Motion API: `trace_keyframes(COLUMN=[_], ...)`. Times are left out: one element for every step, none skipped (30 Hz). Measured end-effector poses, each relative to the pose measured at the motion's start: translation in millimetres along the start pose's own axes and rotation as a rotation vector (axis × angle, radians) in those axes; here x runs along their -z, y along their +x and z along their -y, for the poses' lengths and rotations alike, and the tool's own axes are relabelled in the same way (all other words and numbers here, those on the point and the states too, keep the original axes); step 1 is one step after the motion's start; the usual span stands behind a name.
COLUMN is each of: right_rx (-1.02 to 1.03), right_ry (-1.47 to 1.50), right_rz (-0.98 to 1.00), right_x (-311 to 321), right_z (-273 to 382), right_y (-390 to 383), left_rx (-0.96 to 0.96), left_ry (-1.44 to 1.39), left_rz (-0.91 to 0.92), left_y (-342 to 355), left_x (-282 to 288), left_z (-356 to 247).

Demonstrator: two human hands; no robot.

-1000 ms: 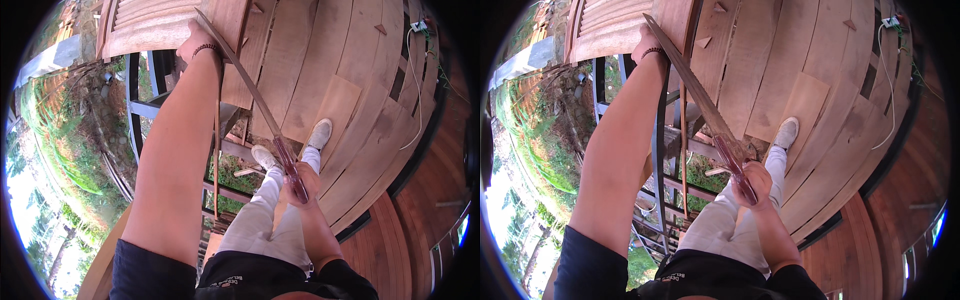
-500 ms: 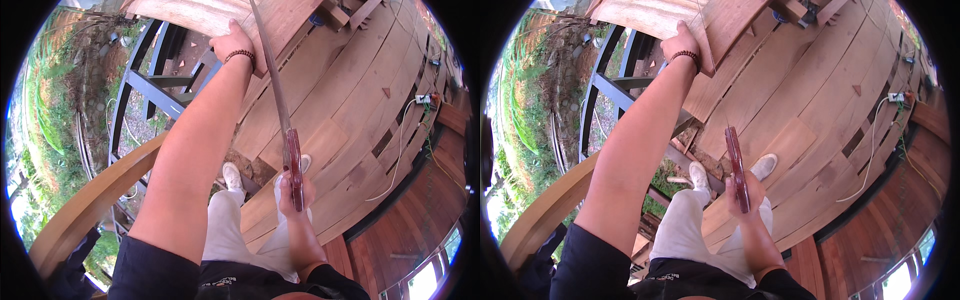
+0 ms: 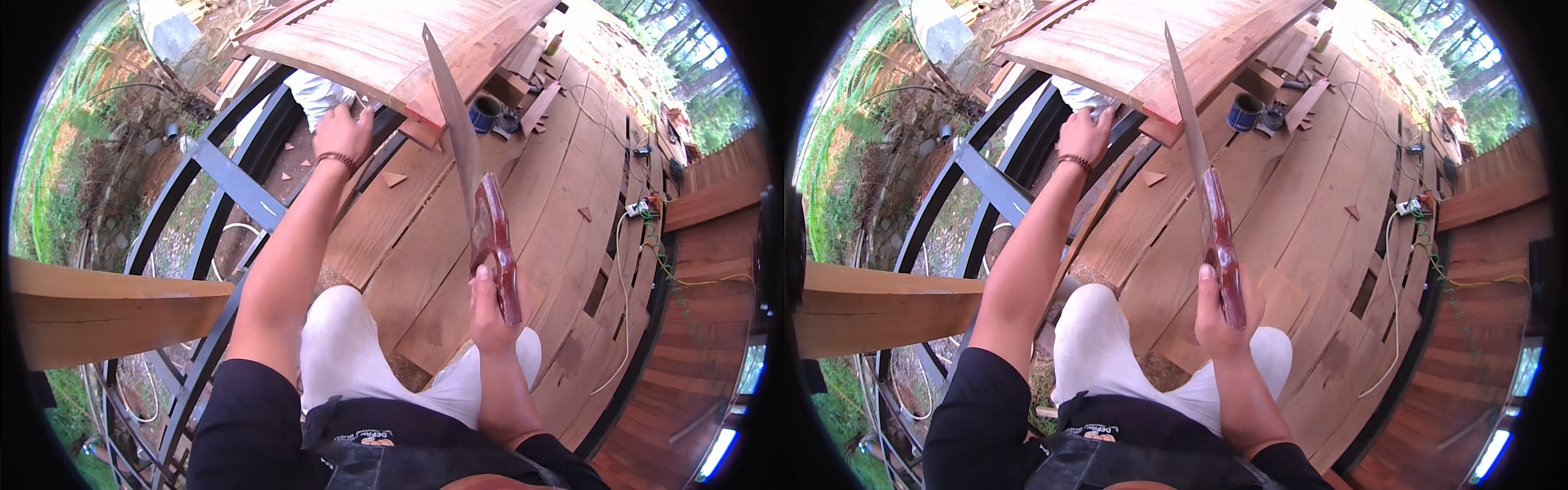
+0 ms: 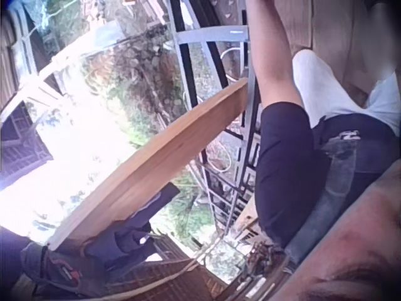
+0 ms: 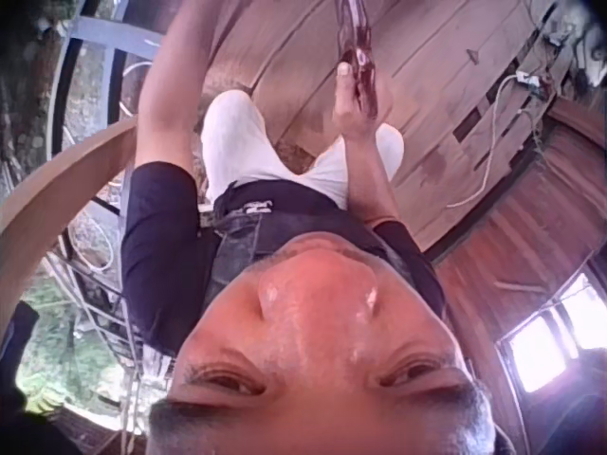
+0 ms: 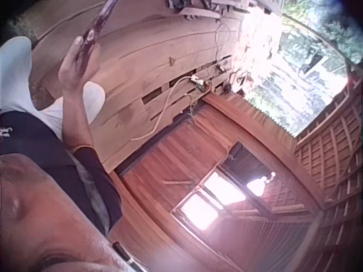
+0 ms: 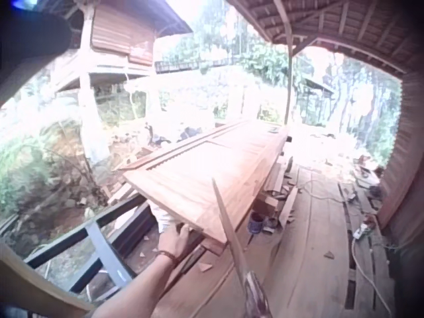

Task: The person uses a hand saw to cut a wooden plank on an outdoor deck. They position the plank, saw through it, and then move the cut piece aside.

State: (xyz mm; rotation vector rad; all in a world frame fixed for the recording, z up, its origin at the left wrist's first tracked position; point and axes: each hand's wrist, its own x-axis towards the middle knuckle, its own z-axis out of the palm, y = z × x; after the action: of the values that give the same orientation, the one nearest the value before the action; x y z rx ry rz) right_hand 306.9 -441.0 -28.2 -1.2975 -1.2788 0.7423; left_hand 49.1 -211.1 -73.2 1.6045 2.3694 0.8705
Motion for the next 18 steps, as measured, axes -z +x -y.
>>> trace_keyframes(right_rx=[-0.003,-0.006,0.001,0.006,0.004,0.013,0.019,0.027,0.036,-0.007,0.013,0.035,0.059,0.111,0.077,0.037,-0.004,-0.050], right_ry=[0.018,0.040,0.033,0.026,0.014,-0.003,0.004,0.010,0.017,0.018,-0.030,-0.077,-0.124,-0.135,-0.058,0.016,0.090,0.063], right_rz=[-0.028,-0.050,-0.039,-0.024,-0.010,-0.022,-0.019,-0.016,-0.013,-0.002,-0.003,-0.003,-0.002,-0.018,-0.040,-0.061,-0.081,-0.049], right_x=[-4,-9,-11,-14,-14,-10,-6,0,5,8,7,6,4,3,-1,-2,-3,-5], right_z=[-2,0,0,2,2,1,-1,-2,-2,-2,0,4,5,-1,0,4,7,8], right_y=[0,0,-3,-4,-5,-6,-7,-9,-8,-4,-5,-7,-9,-10,-8,-7,-6,11], left_rx=[0.010,-0.013,-0.004,0.023,0.047,0.035,0.023,0.012,0.007,0.003,0.001,-0.016,-0.012,-0.007,-0.001,0.020,0.016,0.012], left_ry=[0.131,0.230,0.316,0.322,0.328,0.326,0.333,0.339,0.325,0.316,0.306,0.292,0.298,0.305,0.312,0.293,0.277,0.262], left_rz=[0.080,0.136,0.211,0.300,0.397,0.423,0.443,0.463,0.452,0.451,0.448,0.403,0.405,0.406,0.407,0.440,0.433,0.428], left_y=[-13,-22,-28,-33,-40,-44,-45,-46,-45,-44,-44,-48,-50,-52,-51,-54,-53,-51], left_x=[9,12,12,12,13,11,13,15,19,21,23,21,21,22,23,21,21,21], left_z=[9,28,42,57,61,60,58,56,55,53,53,54,54,52,51,51,51,50])
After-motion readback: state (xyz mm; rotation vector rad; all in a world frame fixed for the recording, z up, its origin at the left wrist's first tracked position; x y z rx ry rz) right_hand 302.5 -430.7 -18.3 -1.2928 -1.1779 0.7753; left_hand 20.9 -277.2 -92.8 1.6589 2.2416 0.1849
